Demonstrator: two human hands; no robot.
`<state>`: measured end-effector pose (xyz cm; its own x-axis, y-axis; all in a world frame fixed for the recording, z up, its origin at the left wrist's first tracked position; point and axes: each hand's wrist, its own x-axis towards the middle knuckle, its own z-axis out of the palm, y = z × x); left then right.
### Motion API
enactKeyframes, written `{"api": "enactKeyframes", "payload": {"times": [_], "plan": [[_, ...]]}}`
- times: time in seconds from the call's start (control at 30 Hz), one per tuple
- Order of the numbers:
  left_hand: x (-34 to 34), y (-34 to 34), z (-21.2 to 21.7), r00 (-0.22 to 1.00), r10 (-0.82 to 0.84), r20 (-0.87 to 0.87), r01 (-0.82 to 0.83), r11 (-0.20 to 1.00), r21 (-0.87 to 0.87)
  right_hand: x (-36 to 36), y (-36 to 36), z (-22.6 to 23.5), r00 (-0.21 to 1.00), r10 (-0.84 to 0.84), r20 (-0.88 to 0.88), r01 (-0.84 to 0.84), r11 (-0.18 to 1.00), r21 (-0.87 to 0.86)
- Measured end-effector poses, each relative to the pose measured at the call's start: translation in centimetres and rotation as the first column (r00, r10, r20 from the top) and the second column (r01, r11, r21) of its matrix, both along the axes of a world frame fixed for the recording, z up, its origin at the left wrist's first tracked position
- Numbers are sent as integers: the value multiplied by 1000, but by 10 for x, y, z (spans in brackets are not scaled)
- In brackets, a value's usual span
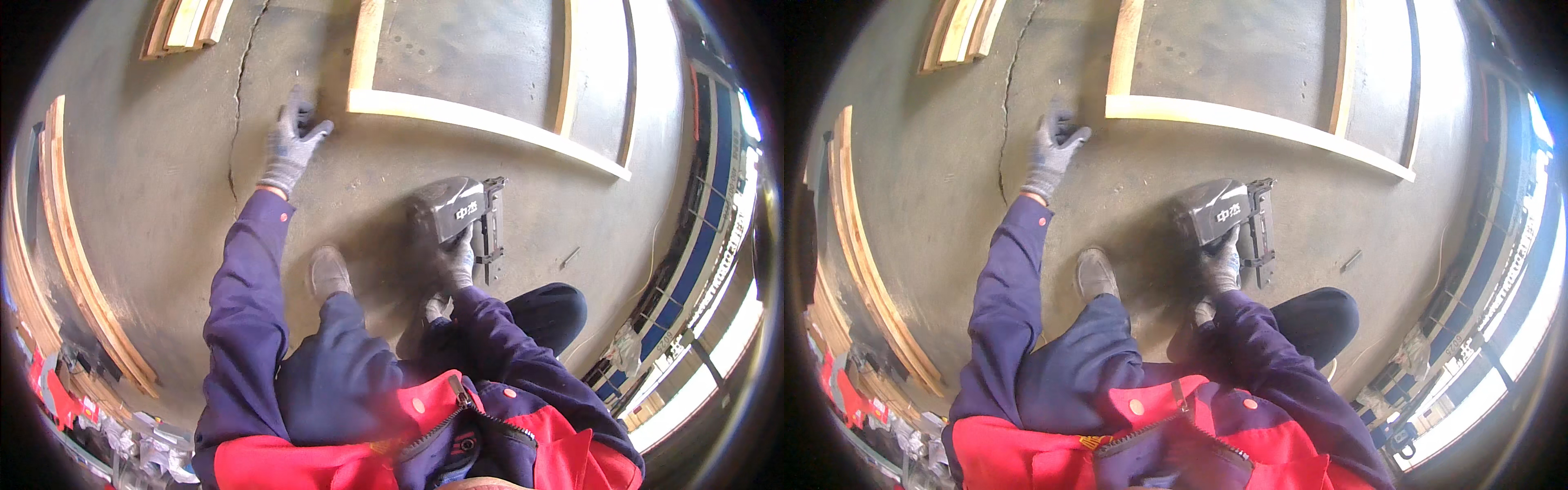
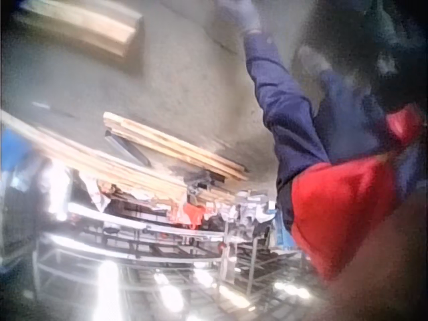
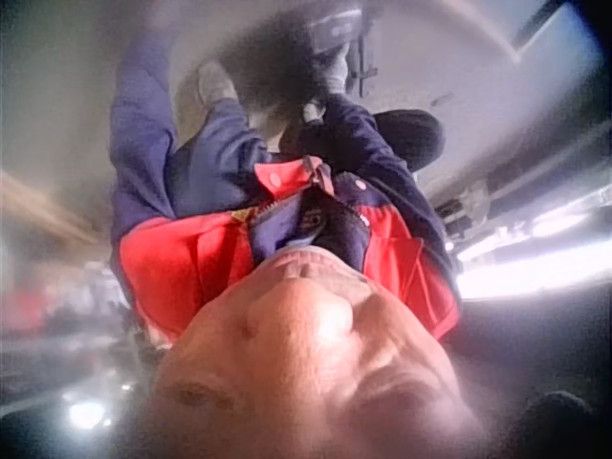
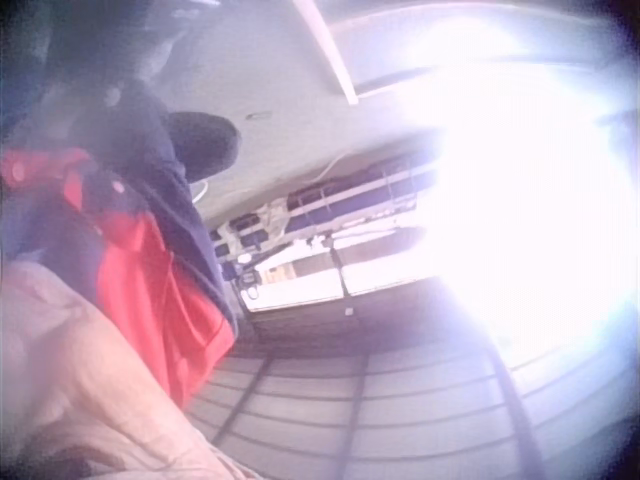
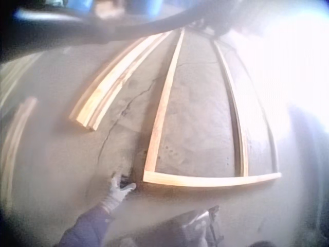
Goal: The person measures and marks wooden planks, then cuts them with a miter saw. They arrange the cut pieces on the floor into a rectangular frame and use a nail gun to fasten the joints together.
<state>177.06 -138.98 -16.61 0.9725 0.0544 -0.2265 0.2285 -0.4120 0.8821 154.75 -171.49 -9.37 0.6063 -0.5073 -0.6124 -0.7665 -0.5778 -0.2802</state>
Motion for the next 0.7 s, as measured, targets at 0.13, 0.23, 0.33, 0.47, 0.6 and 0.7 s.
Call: {"api": "enactKeyframes", "payload": {"times": [0.13,0.23,0.33,0.47,0.6,0.7], "plan": [[-44,66,-18,962,259,-90,-264,964,-40,-7,-23,38,982,13,188,-84,923,376],[-86,95,-30,893,439,100,-440,898,-12,1,-37,69,938,263,227,-326,892,313],[-114,104,-34,893,357,272,-412,893,181,35,-25,104,717,566,407,-661,737,140],[-125,103,-34,950,66,304,-261,699,665,139,5,150,1000,4,15,-14,622,783],[-128,103,-39,956,73,283,-252,696,672,201,49,162,975,152,163,-223,630,744],[-130,104,-44,964,67,257,-232,683,692,215,68,155,987,155,38,-137,695,705]]}}
